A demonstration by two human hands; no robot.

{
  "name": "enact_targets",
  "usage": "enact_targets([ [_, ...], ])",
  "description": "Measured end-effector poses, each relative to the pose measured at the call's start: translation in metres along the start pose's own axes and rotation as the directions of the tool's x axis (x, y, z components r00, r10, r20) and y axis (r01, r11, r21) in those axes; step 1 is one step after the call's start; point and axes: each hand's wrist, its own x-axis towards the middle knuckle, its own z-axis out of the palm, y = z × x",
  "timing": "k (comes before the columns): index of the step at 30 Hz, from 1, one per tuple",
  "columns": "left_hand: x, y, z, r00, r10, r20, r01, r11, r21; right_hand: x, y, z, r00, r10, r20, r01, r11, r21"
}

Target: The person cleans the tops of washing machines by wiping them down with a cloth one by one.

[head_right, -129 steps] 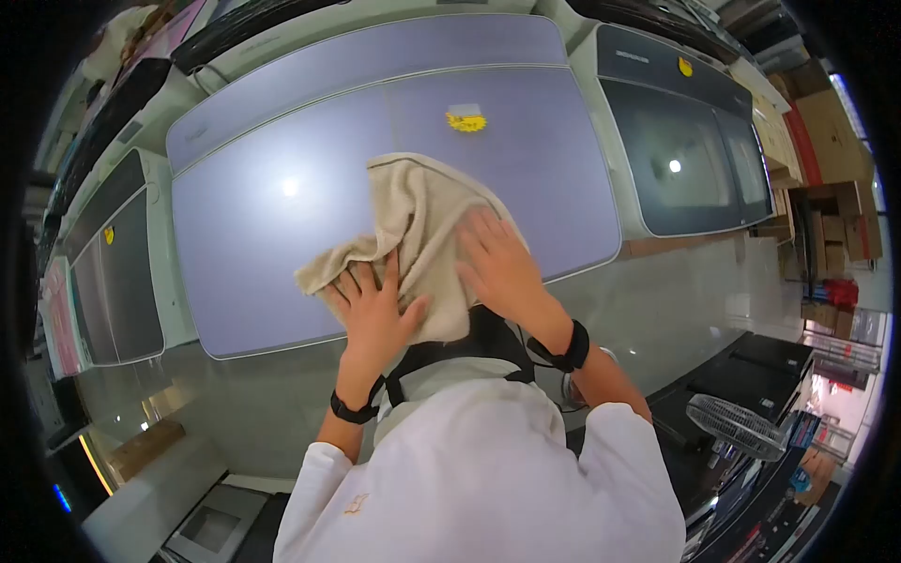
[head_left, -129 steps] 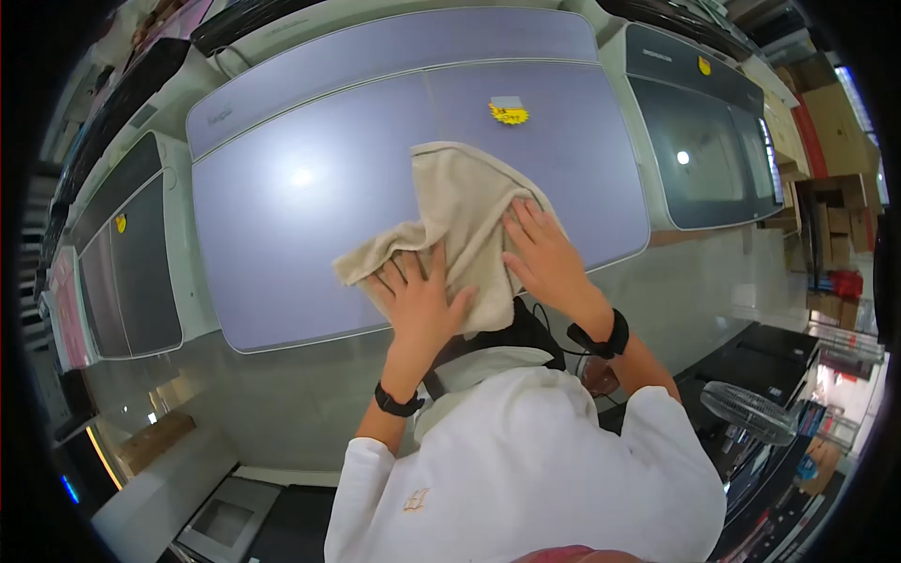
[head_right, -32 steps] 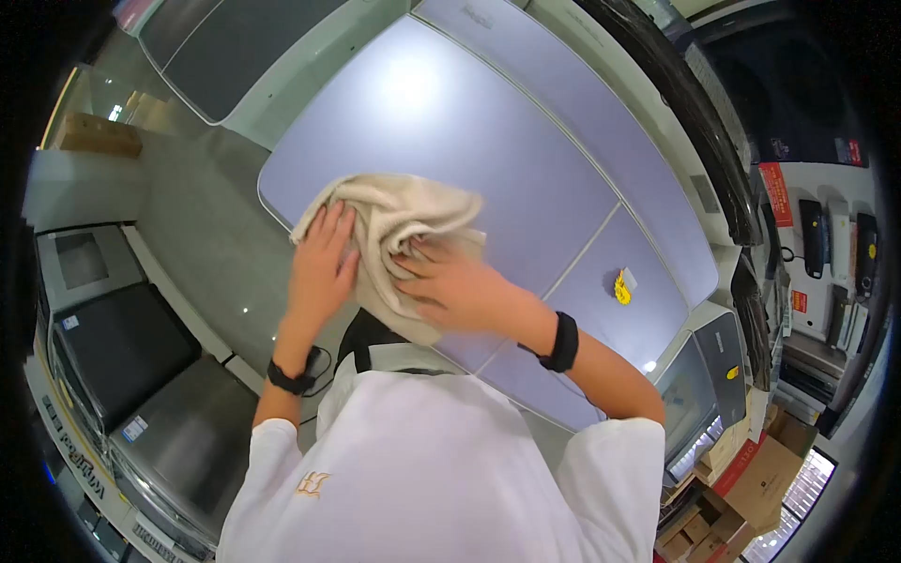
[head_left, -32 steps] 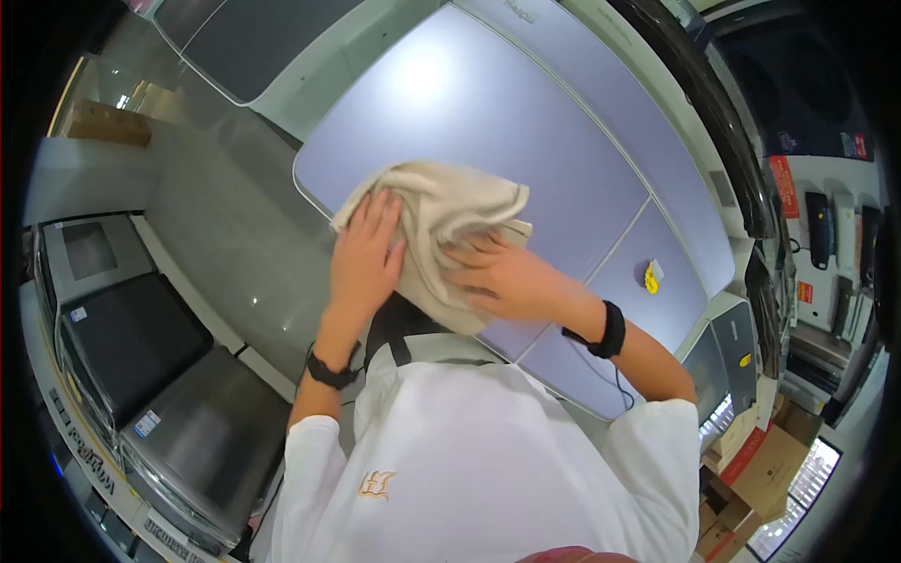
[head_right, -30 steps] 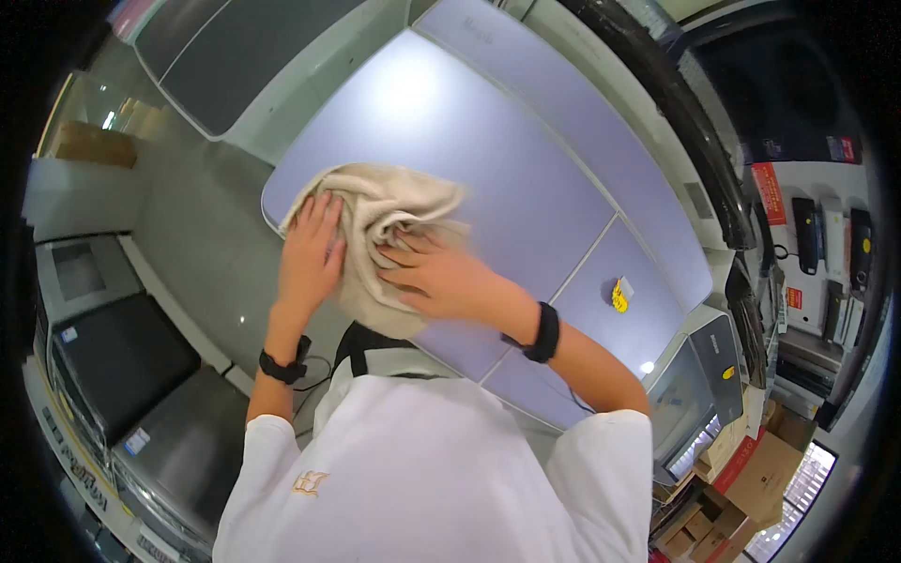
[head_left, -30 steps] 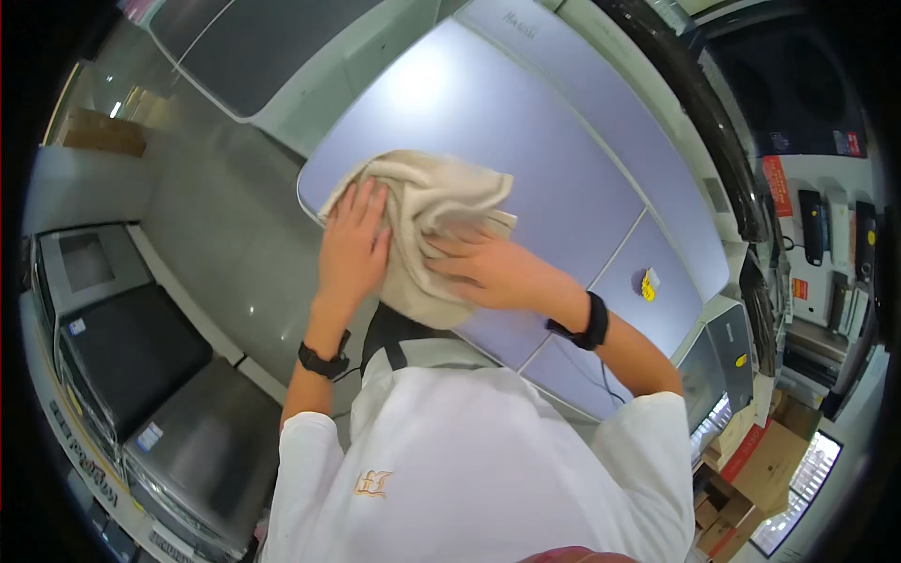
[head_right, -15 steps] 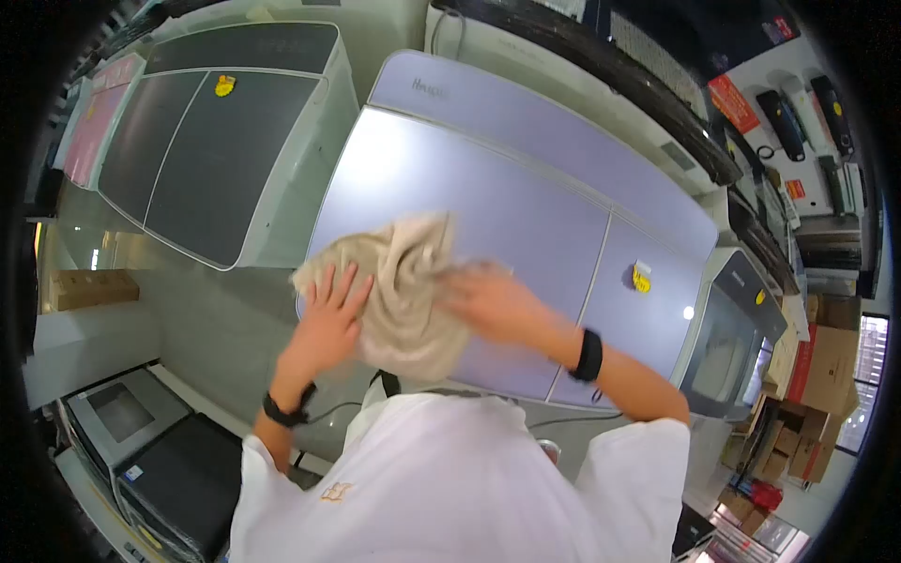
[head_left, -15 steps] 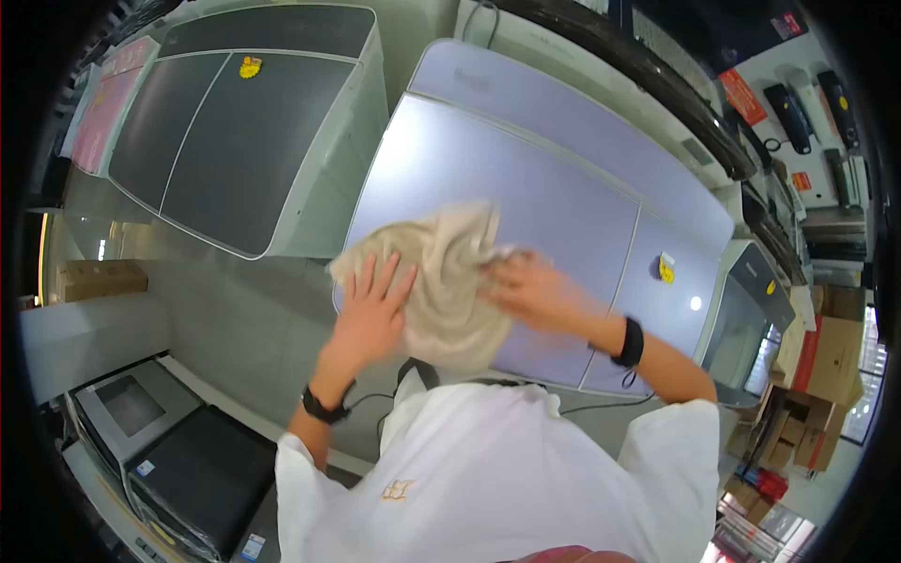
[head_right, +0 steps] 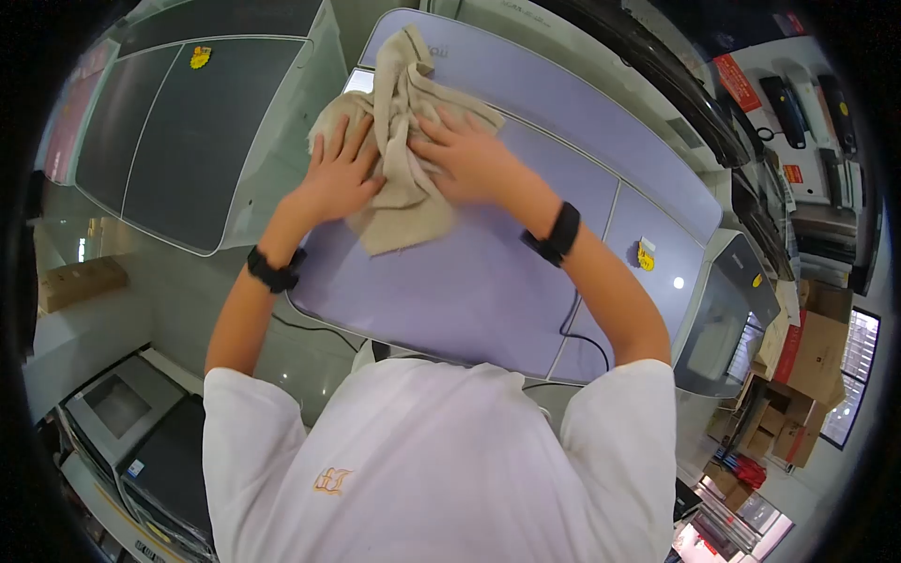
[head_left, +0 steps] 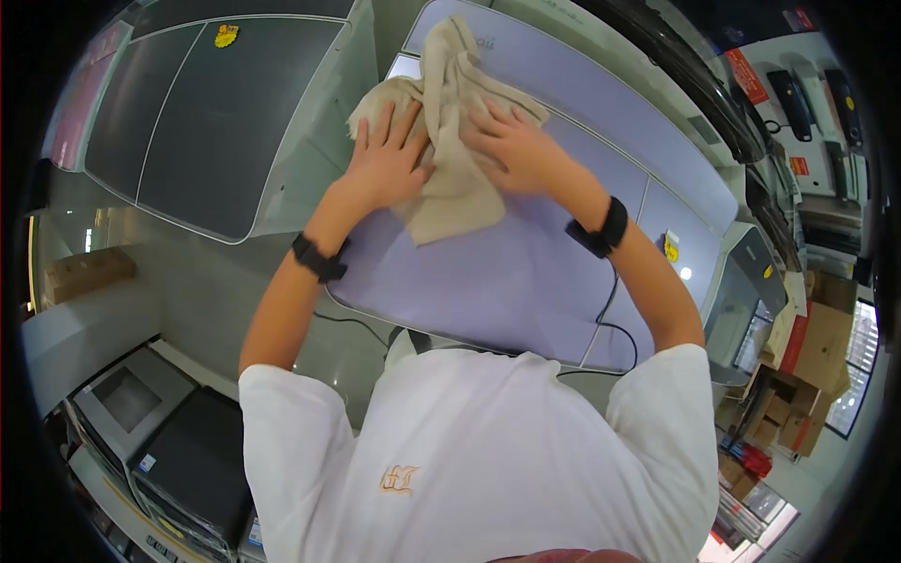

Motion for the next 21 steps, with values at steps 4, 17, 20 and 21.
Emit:
enact_targets([
  [4, -0.021, -0.006, 0.004, 0.999, 0.044, 0.022, -0.044, 0.999, -0.02, -0.036, 0.024, -0.012, 0.998, 0.006, 0.068, -0.013, 0.994, 0.111],
  [17, 0.078, 0.066, -0.021, 0.996, -0.074, 0.054, 0.068, 0.992, 0.106, -0.062, 0.131, -0.004, 0.96, 0.123, -0.25, -0.148, 0.985, -0.084],
  [20, 0.032, 0.071, 0.01, 0.987, 0.156, 0.043, -0.16, 0.979, 0.127, -0.123, 0.099, 0.025, 0.972, 0.195, -0.134, -0.184, 0.979, 0.087],
  [21, 0.012, 0.073, 0.017, 0.978, 0.204, 0.048, -0.208, 0.97, 0.128, -0.147, 0.07, 0.024, 0.975, 0.209, -0.081, -0.195, 0.969, 0.154],
])
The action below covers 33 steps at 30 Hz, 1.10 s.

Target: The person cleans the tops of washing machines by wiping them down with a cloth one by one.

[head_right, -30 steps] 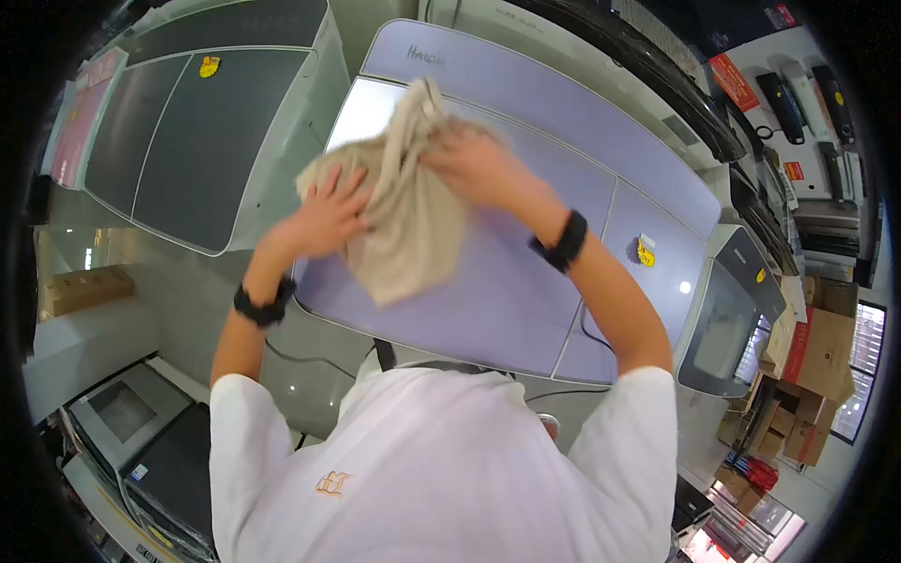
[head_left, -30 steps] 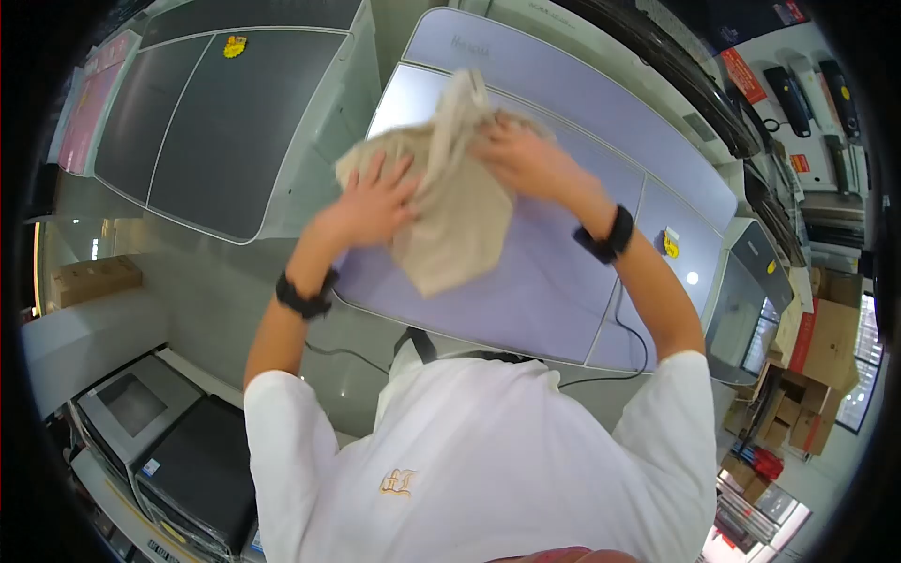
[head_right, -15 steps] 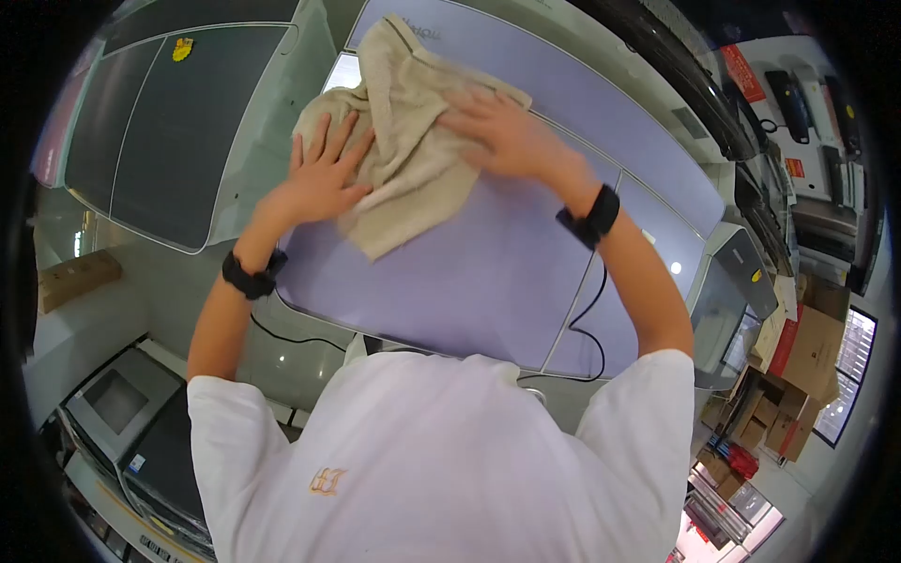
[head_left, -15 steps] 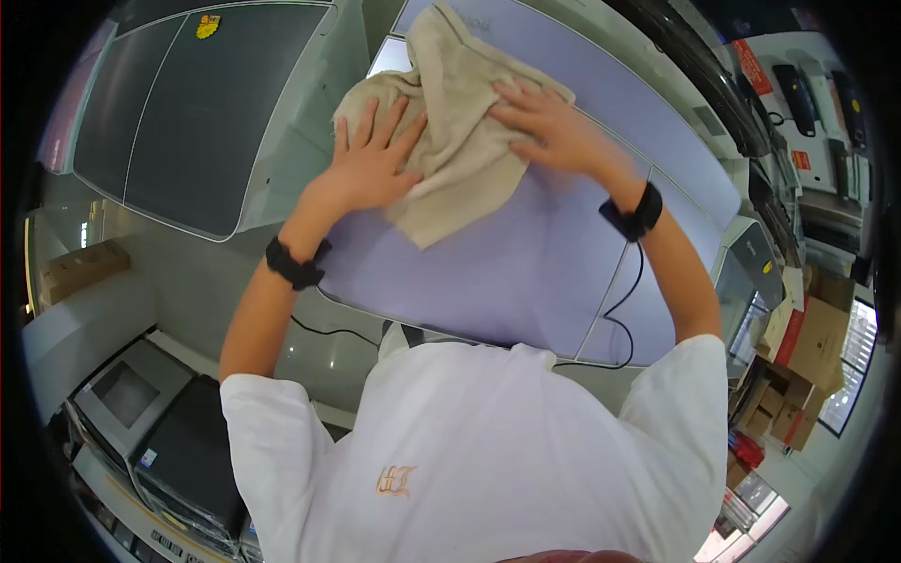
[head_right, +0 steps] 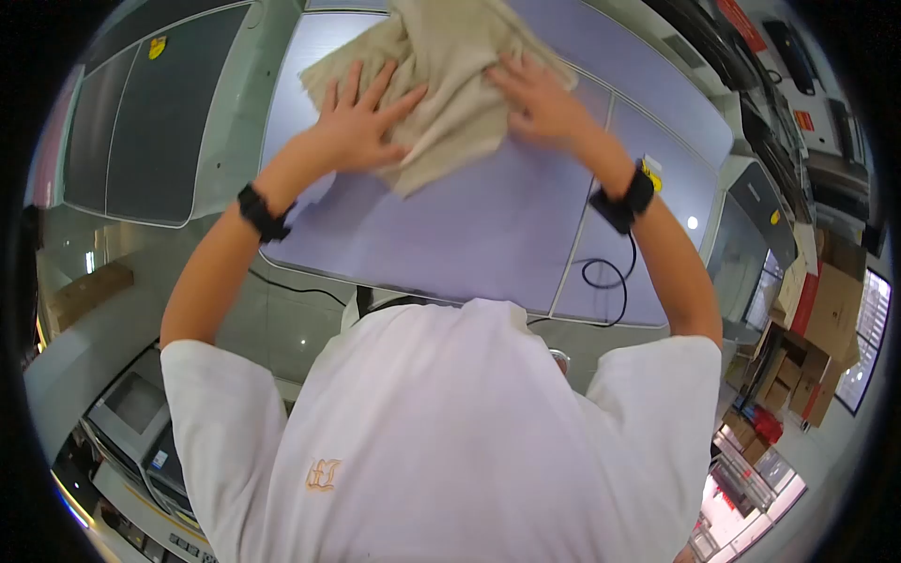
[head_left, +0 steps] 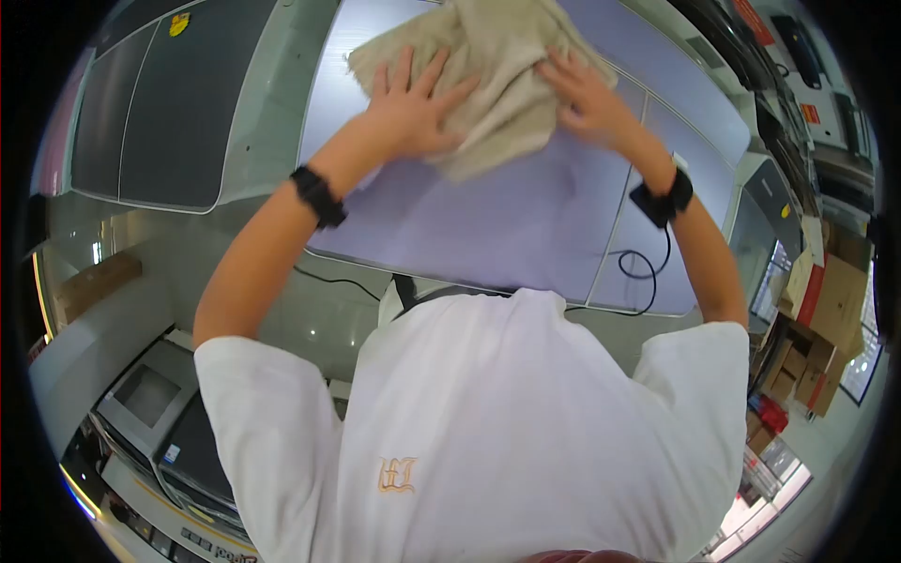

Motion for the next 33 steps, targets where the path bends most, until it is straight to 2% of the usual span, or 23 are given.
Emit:
enact_targets([
  [2, -0.041, 0.02, 0.013, 0.997, 0.082, -0.001, -0.082, 0.997, -0.004, -0.055, -0.069, -0.012, 0.982, 0.077, 0.172, -0.082, 0.996, 0.025],
  [4, -0.082, 0.045, 0.021, 0.99, 0.138, 0.027, -0.136, 0.99, -0.043, -0.104, -0.128, -0.014, 0.966, 0.071, 0.248, -0.081, 0.996, 0.029],
  [6, -0.116, 0.068, 0.025, 0.981, 0.177, 0.084, -0.168, 0.979, -0.112, -0.143, -0.172, -0.011, 0.949, 0.129, 0.287, -0.154, 0.986, 0.067],
  [8, -0.134, 0.082, 0.031, 0.978, 0.193, 0.077, -0.176, 0.966, -0.188, -0.175, -0.191, -0.01, 0.931, 0.22, 0.29, -0.255, 0.963, 0.09],
  [9, -0.138, 0.086, 0.034, 0.977, 0.201, 0.074, -0.18, 0.958, -0.222, -0.188, -0.193, -0.009, 0.92, 0.265, 0.289, -0.305, 0.947, 0.103],
  [12, -0.126, 0.085, 0.037, 0.98, 0.196, 0.037, -0.184, 0.961, -0.207, -0.209, -0.149, 0.004, 0.94, 0.335, 0.063, -0.338, 0.941, 0.028],
  [14, -0.111, 0.092, 0.044, 0.981, 0.194, -0.026, -0.196, 0.966, -0.17, -0.189, -0.132, -0.003, 0.92, 0.391, -0.011, -0.391, 0.92, 0.017],
  [18, -0.086, 0.124, 0.043, 0.99, 0.123, -0.072, -0.131, 0.985, -0.116, -0.173, -0.148, 0.01, 0.886, 0.446, -0.126, -0.444, 0.895, 0.045],
  [19, -0.083, 0.133, 0.042, 0.993, 0.092, -0.073, -0.099, 0.99, -0.103, -0.177, -0.155, 0.011, 0.888, 0.45, -0.09, -0.447, 0.893, 0.056],
  [22, -0.1, 0.154, 0.051, 0.982, 0.167, -0.087, -0.179, 0.971, -0.159, -0.203, -0.193, 0.019, 0.894, 0.448, 0.004, -0.446, 0.889, 0.101],
  [25, -0.115, 0.179, 0.047, 0.991, 0.118, -0.056, -0.127, 0.969, -0.211, -0.244, -0.213, 0.026, 0.865, 0.501, 0.02, -0.498, 0.854, 0.153],
  [30, -0.111, 0.205, 0.055, 0.975, -0.199, -0.096, 0.18, 0.968, -0.173, -0.272, -0.199, 0.034, 0.73, 0.668, -0.147, -0.646, 0.744, 0.17],
  [32, -0.103, 0.207, 0.051, 0.942, -0.303, -0.145, 0.278, 0.946, -0.17, -0.265, -0.198, 0.031, 0.749, 0.65, -0.129, -0.646, 0.759, 0.079],
  [33, -0.102, 0.207, 0.052, 0.94, -0.302, -0.157, 0.273, 0.945, -0.181, -0.262, -0.198, 0.031, 0.756, 0.643, -0.123, -0.644, 0.764, 0.036],
])
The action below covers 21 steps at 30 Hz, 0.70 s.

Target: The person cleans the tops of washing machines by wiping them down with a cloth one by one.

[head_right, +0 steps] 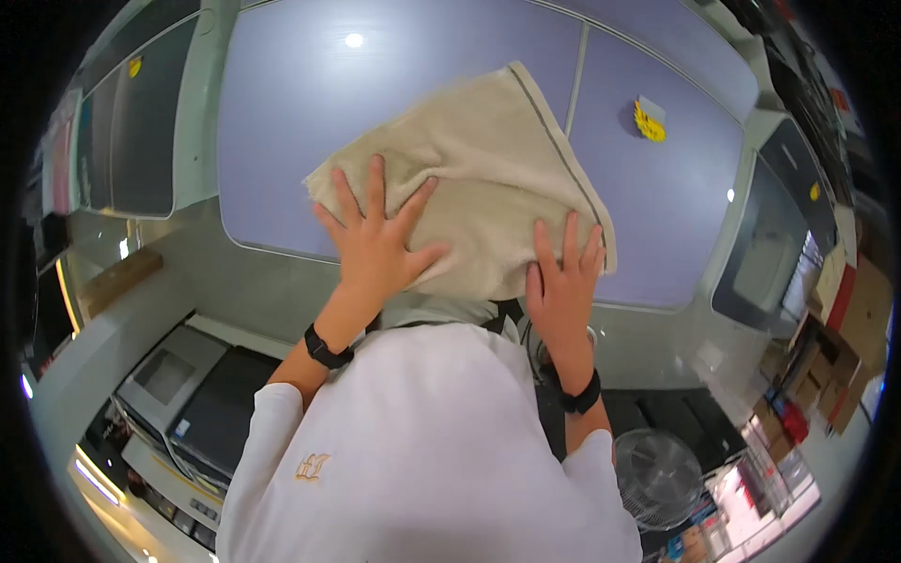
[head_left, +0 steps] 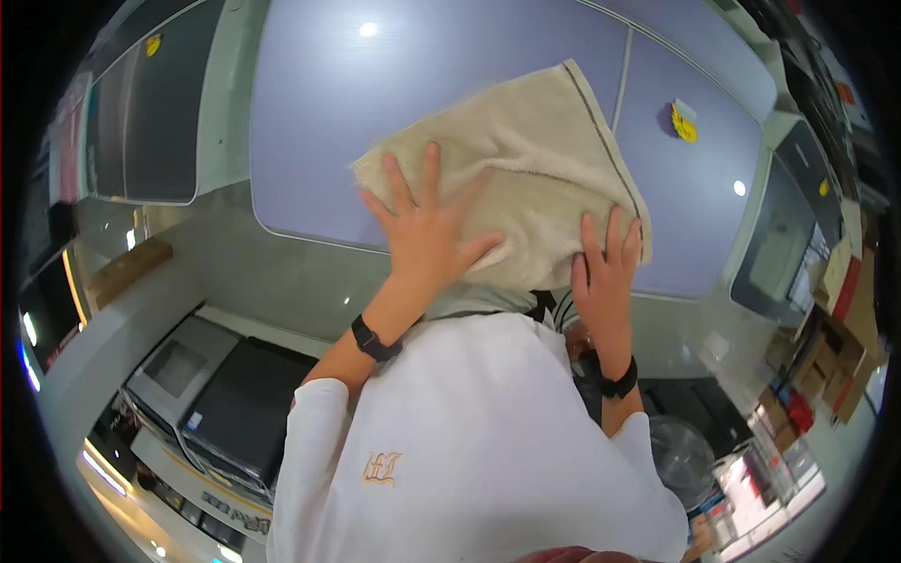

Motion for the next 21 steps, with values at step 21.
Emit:
enact_targets([
  [21, -0.038, -0.059, 0.018, 0.954, 0.294, -0.063, -0.3, 0.919, -0.254, 0.027, -0.109, 0.035, 0.955, -0.267, 0.128, 0.248, 0.958, 0.146],
])
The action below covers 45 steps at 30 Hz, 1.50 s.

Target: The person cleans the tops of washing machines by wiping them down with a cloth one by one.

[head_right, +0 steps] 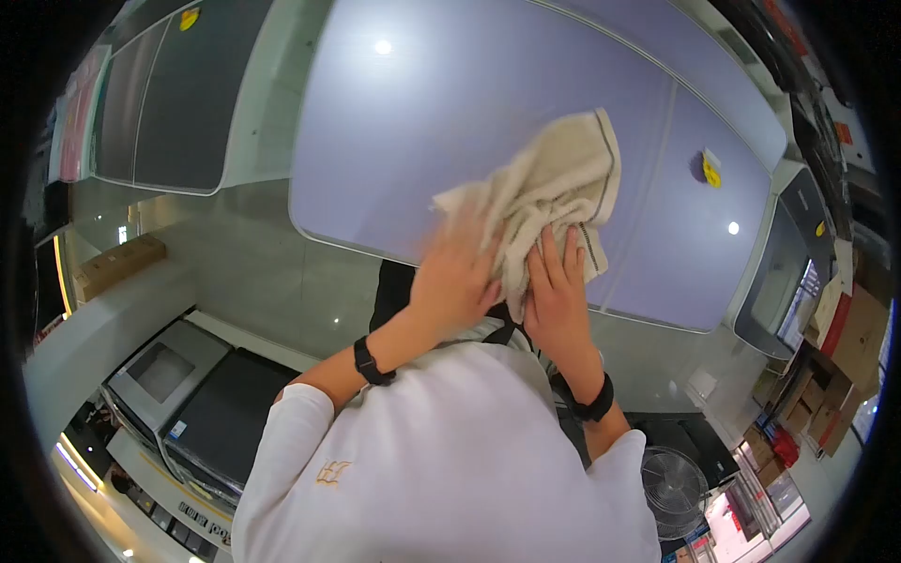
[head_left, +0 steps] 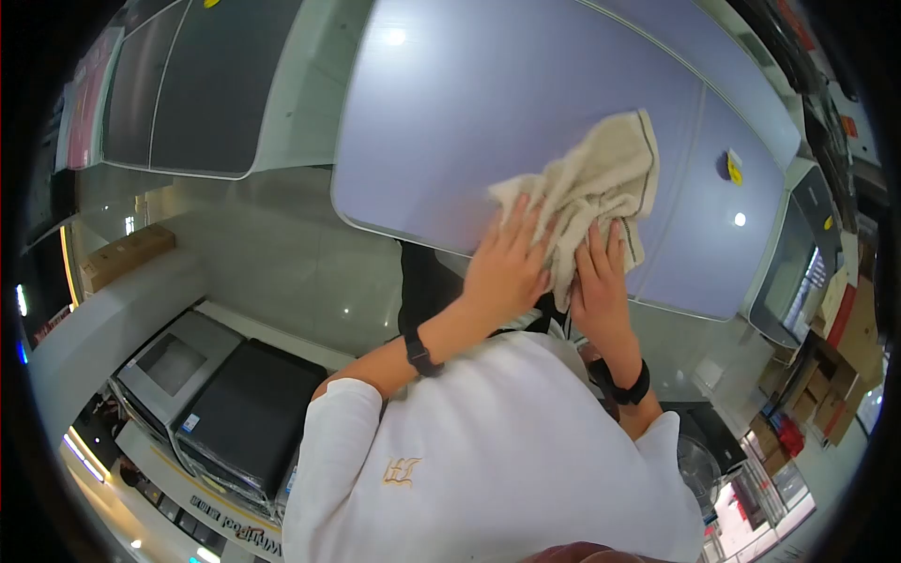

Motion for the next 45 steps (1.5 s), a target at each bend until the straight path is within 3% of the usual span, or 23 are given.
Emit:
enact_targets([
  [2, -0.02, -0.02, -0.01, 0.999, 0.04, -0.011, -0.04, 0.999, 0.029, 0.021, -0.03, 0.014, 1.0, -0.012, 0.023, 0.012, 1.0, -0.004],
  [5, -0.048, -0.071, -0.051, 0.998, -0.003, -0.071, -0.007, 0.988, -0.152, 0.065, -0.084, 0.04, 0.998, -0.059, -0.01, 0.059, 0.997, -0.044],
  [8, -0.065, -0.137, -0.111, 0.971, -0.129, -0.2, 0.09, 0.977, -0.194, 0.118, -0.135, 0.064, 0.996, -0.085, -0.03, 0.084, 0.996, -0.019],
  [14, -0.088, -0.258, -0.211, 0.857, -0.128, -0.499, 0.232, 0.961, 0.152, 0.261, -0.252, 0.114, 0.952, -0.179, -0.249, 0.233, 0.95, 0.21],
  [16, -0.099, -0.299, -0.224, 0.822, -0.251, -0.51, 0.376, 0.913, 0.156, 0.294, -0.291, 0.134, 0.925, -0.259, -0.279, 0.33, 0.91, 0.249],
  [17, -0.107, -0.32, -0.224, 0.8, -0.313, -0.511, 0.444, 0.882, 0.155, 0.304, -0.308, 0.14, 0.912, -0.325, -0.251, 0.365, 0.921, 0.137],
  [19, -0.123, -0.343, -0.217, 0.785, -0.394, -0.477, 0.518, 0.84, 0.159, 0.308, -0.335, 0.147, 0.898, -0.409, -0.164, 0.401, 0.913, -0.077],
  [25, -0.124, -0.375, -0.24, 0.842, -0.381, -0.382, 0.453, 0.884, 0.115, 0.329, -0.319, 0.125, 0.928, -0.374, 0.004, 0.372, 0.925, 0.083],
  [28, -0.105, -0.415, -0.274, 0.904, -0.297, -0.308, 0.357, 0.92, 0.162, 0.371, -0.3, 0.109, 0.915, -0.399, 0.062, 0.398, 0.917, 0.027],
  [34, -0.05, -0.513, -0.342, 0.973, -0.181, -0.143, 0.221, 0.91, 0.351, 0.511, -0.256, 0.086, 0.896, -0.442, 0.035, 0.435, 0.892, 0.119],
  [40, 0.044, -0.603, -0.404, 0.99, -0.107, -0.097, 0.139, 0.89, 0.435, 0.612, -0.297, 0.08, 0.823, -0.568, -0.012, 0.567, 0.822, -0.057],
  [43, 0.078, -0.614, -0.416, 0.995, -0.083, -0.06, 0.1, 0.918, 0.384, 0.613, -0.315, 0.088, 0.826, -0.556, -0.096, 0.541, 0.829, -0.142],
  [44, 0.076, -0.611, -0.413, 0.995, -0.092, -0.024, 0.094, 0.915, 0.393, 0.605, -0.317, 0.089, 0.868, -0.495, 0.031, 0.494, 0.856, -0.153],
  [45, 0.076, -0.602, -0.409, 0.996, -0.093, -0.003, 0.086, 0.91, 0.406, 0.593, -0.317, 0.088, 0.875, -0.481, 0.048, 0.483, 0.867, -0.123],
])
